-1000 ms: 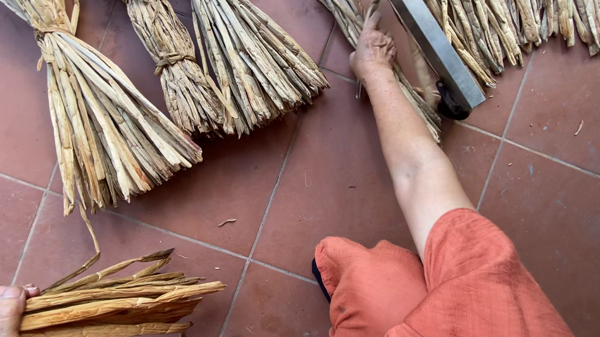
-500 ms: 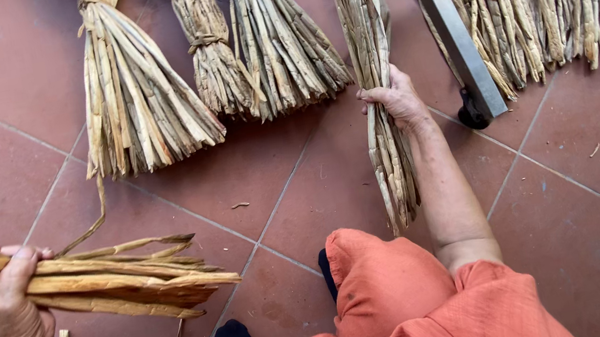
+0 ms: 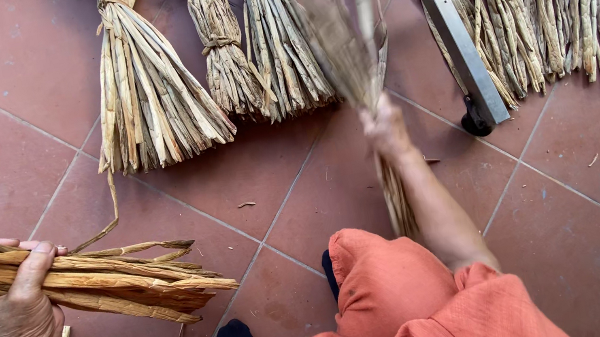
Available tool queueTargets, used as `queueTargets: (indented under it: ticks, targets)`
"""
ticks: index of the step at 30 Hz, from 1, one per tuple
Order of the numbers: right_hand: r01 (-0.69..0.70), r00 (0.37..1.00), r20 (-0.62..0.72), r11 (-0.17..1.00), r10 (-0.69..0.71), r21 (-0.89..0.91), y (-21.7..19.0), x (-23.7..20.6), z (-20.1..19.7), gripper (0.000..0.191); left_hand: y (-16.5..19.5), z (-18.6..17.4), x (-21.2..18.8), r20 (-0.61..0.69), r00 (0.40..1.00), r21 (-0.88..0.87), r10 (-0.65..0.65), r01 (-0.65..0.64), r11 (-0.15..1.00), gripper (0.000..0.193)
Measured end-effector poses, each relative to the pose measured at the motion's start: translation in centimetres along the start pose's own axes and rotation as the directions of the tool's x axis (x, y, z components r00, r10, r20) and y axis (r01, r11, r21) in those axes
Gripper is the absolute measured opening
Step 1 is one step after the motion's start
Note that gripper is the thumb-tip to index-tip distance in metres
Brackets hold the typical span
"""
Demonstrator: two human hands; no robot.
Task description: The person gathers dried plant stems from the floor, aligns them into bundles, and ties them using strips of the same material. The person repeats this process, creating multiple tied bundles and placing them on the floor.
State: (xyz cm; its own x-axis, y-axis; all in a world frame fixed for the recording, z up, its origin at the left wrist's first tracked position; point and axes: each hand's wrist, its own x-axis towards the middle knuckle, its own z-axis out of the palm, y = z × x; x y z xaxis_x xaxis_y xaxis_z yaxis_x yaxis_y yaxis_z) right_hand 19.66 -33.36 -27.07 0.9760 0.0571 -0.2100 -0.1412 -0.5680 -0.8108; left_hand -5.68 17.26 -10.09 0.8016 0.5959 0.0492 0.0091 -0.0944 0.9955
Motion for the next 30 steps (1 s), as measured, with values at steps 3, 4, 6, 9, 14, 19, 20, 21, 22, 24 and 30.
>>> queueTargets:
  ticks: [3,4,6,9,14,19,20,21,22,24,30]
  targets:
    - [0.233,0.969,-0.047,0.958,-0.244,-0.168,-0.6,-5.5,1.7,0.025,-0.1,-0.2,0.1,-0.005,1.0,-0.018,-0.005,0.005,1.0,0.023]
    - [0.184,0.98,-0.049,0.977,-0.19,-0.109,-0.9,-7.0,1.8,0.028,-0.2,-0.3,0.2,-0.006,1.0,-0.035,-0.007,0.007,0.999,0.023]
    - [0.252,0.964,-0.089,0.968,-0.251,-0.005,-1.2,-8.2,0.6,0.037,-0.4,-0.4,0.2,0.008,1.0,-0.084,-0.016,0.016,0.996,0.024]
    - [0.245,0.955,-0.114,0.943,-0.276,-0.226,-1.8,-4.1,-2.6,0.054,-0.7,-0.5,0.1,0.02,1.0,-0.1,-0.021,0.023,0.995,0.025]
    - [0.078,0.94,-0.247,0.854,-0.235,-0.514,-2.0,4.7,-3.7,0.036,-0.9,-0.8,-0.5,0.033,0.999,-0.07,-0.004,0.006,0.998,0.023]
    - [-0.08,0.964,-0.256,0.847,-0.067,-0.526,-1.2,7.8,-1.5,0.051,-0.5,-0.9,-0.9,-0.004,1.0,0.001,-0.02,0.02,1.0,0.026]
    - [-0.103,0.962,-0.267,0.84,-0.052,-0.533,-1.3,8.1,-1.3,0.052,-0.3,-0.8,-0.9,-0.023,0.999,-0.011,-0.026,0.025,1.0,0.027]
    - [-0.123,0.96,-0.277,0.832,-0.039,-0.541,-1.4,8.4,-1.2,0.054,-0.1,-0.7,-0.8,-0.043,0.999,-0.023,-0.031,0.03,0.999,0.029]
    - [-0.143,0.958,-0.287,0.822,-0.025,-0.55,-1.4,8.6,-1.1,0.055,0.0,-0.6,-0.7,-0.055,0.998,-0.011,-0.015,0.014,1.0,0.029]
    - [-0.192,0.962,-0.272,0.803,0.039,-0.565,-1.1,8.9,-1.8,0.047,0.3,-0.2,-0.3,-0.074,0.997,0.01,0.015,-0.015,1.0,0.029]
    - [0.176,0.982,-0.086,0.978,-0.167,0.115,-5.5,3.4,-5.0,0.039,1.2,0.6,1.4,-0.089,0.989,-0.188,-0.121,0.103,0.977,0.031]
